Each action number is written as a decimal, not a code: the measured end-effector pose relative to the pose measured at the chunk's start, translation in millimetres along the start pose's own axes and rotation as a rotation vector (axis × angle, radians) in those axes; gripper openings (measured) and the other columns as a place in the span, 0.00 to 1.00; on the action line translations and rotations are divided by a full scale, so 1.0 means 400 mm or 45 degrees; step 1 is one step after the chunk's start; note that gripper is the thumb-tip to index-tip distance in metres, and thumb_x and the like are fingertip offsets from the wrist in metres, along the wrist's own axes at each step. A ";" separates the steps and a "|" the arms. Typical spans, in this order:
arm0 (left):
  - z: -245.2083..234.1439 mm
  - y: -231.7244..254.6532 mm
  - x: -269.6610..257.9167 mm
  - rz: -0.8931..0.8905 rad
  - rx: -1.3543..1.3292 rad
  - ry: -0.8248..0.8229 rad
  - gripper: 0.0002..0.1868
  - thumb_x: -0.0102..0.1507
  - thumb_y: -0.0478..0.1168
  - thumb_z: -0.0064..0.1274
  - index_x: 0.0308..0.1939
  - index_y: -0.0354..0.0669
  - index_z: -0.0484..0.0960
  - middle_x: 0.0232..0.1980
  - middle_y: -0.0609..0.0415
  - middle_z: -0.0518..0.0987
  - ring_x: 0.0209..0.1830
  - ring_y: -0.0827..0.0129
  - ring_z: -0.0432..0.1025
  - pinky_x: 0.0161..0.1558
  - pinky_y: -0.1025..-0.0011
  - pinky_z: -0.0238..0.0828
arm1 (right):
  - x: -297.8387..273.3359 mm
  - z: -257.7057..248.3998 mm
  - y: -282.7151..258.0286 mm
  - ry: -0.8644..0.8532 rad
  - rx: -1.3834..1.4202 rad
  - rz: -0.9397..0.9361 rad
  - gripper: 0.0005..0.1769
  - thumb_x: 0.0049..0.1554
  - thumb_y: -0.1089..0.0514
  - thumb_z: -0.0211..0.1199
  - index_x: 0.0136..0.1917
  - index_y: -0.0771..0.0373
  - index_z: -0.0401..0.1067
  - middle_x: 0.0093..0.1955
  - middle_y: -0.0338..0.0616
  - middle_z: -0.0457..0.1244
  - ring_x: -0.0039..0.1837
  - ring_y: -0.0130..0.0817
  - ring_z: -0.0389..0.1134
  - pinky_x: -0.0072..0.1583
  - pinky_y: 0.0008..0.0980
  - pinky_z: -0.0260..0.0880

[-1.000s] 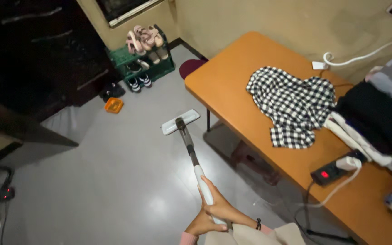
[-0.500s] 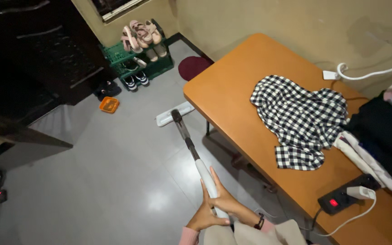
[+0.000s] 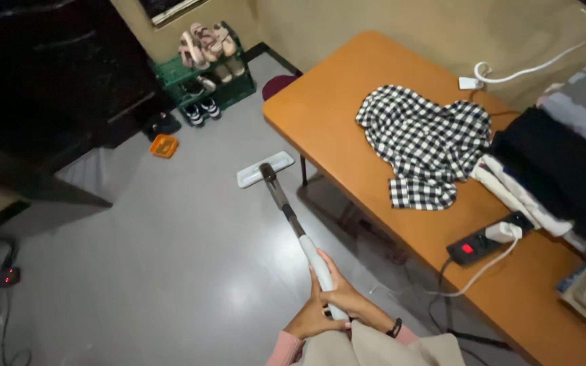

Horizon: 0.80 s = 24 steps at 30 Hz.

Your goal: The person cleans the floor using a flat mop by pushing it across various tiled surfaces throughout the room and hallway.

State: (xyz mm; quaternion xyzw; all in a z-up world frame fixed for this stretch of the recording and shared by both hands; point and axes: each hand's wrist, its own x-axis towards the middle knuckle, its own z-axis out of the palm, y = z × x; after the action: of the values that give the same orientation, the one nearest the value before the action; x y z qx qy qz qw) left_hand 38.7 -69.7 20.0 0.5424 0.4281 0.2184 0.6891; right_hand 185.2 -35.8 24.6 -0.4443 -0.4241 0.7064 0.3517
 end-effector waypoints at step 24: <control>0.567 -0.139 -0.420 0.250 -0.183 0.272 0.89 0.39 0.53 0.76 0.78 0.37 0.14 0.85 0.38 0.24 0.85 0.49 0.24 0.79 0.54 0.37 | -0.631 0.013 0.170 -0.219 -0.304 0.228 0.62 0.43 0.75 0.56 0.85 0.42 0.39 0.75 0.52 0.56 0.50 0.41 0.65 0.45 0.32 0.70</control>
State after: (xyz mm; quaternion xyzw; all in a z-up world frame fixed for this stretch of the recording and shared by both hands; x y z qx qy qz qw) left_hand 126.8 -342.9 37.7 0.5044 0.4272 0.3712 0.6521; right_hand 262.6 -284.7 47.0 -0.4569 -0.4923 0.7148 0.1947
